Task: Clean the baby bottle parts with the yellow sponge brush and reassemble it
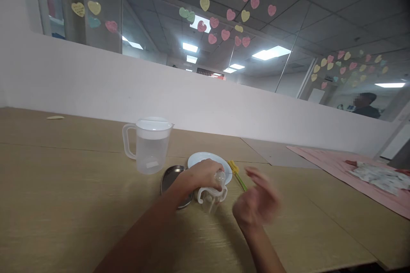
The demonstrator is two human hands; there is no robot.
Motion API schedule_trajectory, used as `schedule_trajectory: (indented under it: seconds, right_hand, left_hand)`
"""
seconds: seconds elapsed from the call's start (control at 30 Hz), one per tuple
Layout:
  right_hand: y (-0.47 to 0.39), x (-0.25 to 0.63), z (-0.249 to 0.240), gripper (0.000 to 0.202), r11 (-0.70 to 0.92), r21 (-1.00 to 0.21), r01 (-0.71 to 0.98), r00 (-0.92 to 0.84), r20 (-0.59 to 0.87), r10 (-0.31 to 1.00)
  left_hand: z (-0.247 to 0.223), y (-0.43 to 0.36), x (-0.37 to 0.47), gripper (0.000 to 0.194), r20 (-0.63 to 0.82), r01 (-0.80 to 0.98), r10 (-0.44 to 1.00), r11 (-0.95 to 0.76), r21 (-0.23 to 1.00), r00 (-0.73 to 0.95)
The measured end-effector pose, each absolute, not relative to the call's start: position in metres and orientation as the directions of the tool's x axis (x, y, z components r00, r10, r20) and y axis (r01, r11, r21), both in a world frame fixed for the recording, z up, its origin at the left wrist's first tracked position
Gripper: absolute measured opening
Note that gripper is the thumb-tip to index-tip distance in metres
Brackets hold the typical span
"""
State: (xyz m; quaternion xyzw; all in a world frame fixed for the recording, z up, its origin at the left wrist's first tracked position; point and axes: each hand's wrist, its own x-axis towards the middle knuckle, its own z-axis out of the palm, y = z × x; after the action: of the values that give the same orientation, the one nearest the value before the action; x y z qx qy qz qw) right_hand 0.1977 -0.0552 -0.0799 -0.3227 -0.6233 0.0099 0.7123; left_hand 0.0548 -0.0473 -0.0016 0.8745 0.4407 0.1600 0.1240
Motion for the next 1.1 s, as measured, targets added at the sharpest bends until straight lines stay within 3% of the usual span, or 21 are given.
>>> schedule_trajectory:
  seconds: [0.07, 0.17, 0.23, 0.63, 0.87, 1.1]
  right_hand:
    - [-0.041, 0.191, -0.087, 0.037, 0.774, -0.538, 0.335, 0.244, 0.843, 0.48]
    - [-0.02, 0.185, -0.103, 0.045, 0.621, -0.772, 0.132, 0.215, 0.634, 0.743]
    - [-0.013, 0.183, -0.112, 0.051, 0.563, -0.824, 0.063, 0.176, 0.564, 0.807]
    - [-0.014, 0.183, -0.118, 0.053, 0.614, -0.788, 0.05, 0.254, 0.604, 0.755]
    - [-0.012, 0.182, -0.122, 0.054, 0.594, -0.804, 0.014, 0.269, 0.576, 0.772]
    - [-0.008, 0.183, -0.128, 0.055, 0.589, -0.807, 0.034, 0.236, 0.579, 0.78]
  left_hand:
    - [-0.002, -0.047, 0.055, 0.042, 0.186, 0.718, 0.8, -0.595, 0.361, 0.57]
    - [0.001, -0.047, 0.054, 0.042, 0.202, 0.683, 0.766, -0.637, 0.358, 0.61]
    - [0.003, -0.047, 0.054, 0.045, 0.193, 0.663, 0.747, -0.658, 0.357, 0.637]
    - [0.006, -0.059, 0.062, 0.033, 0.239, 0.687, 0.705, -0.707, 0.165, 0.668]
    - [0.011, -0.058, 0.058, 0.046, 0.254, 0.707, 0.774, -0.634, 0.313, 0.58]
    - [0.023, -0.046, 0.036, 0.045, 0.46, 0.721, 0.807, -0.562, 0.406, 0.37]
